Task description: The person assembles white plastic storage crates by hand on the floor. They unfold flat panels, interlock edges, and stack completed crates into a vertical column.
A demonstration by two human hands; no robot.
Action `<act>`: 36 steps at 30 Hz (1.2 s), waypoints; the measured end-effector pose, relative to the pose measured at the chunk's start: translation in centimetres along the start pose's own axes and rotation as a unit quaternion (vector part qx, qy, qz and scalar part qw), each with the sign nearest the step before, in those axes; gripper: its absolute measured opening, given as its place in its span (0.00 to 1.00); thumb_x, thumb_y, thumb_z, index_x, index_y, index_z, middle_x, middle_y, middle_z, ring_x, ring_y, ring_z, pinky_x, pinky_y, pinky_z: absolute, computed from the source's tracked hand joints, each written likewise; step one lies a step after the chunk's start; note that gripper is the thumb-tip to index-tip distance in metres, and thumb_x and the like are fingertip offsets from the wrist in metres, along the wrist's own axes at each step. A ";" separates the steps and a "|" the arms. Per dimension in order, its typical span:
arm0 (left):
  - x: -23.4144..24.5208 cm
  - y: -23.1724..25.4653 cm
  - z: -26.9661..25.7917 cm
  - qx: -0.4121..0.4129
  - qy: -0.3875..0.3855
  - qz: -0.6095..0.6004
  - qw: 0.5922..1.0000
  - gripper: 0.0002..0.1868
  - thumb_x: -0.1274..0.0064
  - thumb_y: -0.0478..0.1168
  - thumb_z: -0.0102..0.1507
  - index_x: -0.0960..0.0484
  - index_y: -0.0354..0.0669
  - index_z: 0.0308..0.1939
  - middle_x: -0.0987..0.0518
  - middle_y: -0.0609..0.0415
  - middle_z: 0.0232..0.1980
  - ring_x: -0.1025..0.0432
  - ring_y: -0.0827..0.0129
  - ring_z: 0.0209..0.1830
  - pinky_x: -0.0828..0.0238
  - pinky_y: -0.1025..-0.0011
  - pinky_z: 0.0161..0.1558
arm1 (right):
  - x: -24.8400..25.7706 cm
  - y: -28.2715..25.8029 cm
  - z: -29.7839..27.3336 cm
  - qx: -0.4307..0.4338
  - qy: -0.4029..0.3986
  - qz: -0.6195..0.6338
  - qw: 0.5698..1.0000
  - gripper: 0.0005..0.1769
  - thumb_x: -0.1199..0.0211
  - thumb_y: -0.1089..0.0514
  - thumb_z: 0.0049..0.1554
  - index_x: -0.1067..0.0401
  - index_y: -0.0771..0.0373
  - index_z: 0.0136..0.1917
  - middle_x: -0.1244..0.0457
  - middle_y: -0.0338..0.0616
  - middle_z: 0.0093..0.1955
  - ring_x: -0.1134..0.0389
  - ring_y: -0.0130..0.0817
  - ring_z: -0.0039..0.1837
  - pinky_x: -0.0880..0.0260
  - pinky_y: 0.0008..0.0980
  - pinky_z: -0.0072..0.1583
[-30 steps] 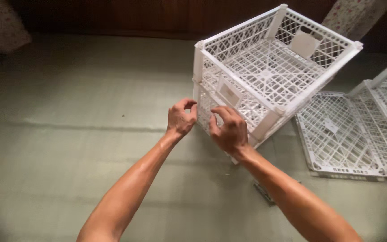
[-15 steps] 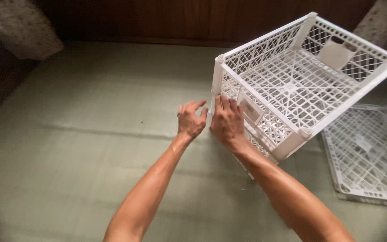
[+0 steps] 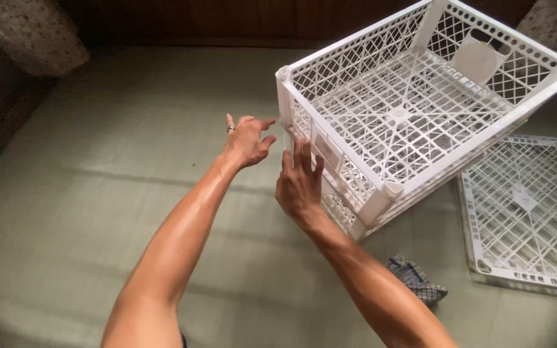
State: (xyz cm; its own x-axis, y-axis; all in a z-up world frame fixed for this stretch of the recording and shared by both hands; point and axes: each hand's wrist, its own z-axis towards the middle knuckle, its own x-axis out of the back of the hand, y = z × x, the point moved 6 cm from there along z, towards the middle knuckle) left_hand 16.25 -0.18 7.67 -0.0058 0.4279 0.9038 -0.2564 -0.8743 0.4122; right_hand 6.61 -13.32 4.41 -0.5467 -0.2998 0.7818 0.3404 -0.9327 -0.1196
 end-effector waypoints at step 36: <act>-6.2 -2.3 3.7 -0.141 -0.197 -0.516 0.822 0.26 0.41 0.45 0.65 0.24 0.53 0.68 0.17 0.52 0.57 0.24 0.64 0.59 0.25 0.63 0.59 | 3.0 -0.5 2.9 0.091 0.021 -0.099 0.991 0.16 0.33 0.62 0.53 0.22 0.64 0.56 0.33 0.36 0.51 0.36 0.31 0.52 0.45 0.35 0.57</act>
State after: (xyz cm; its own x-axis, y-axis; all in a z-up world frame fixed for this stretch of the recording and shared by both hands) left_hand 20.44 -1.69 1.57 0.6544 0.7519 0.0799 -0.1430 0.0193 0.9895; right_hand 7.00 -13.16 8.55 -0.6462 -0.1264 0.7526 0.3531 -0.9238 0.1481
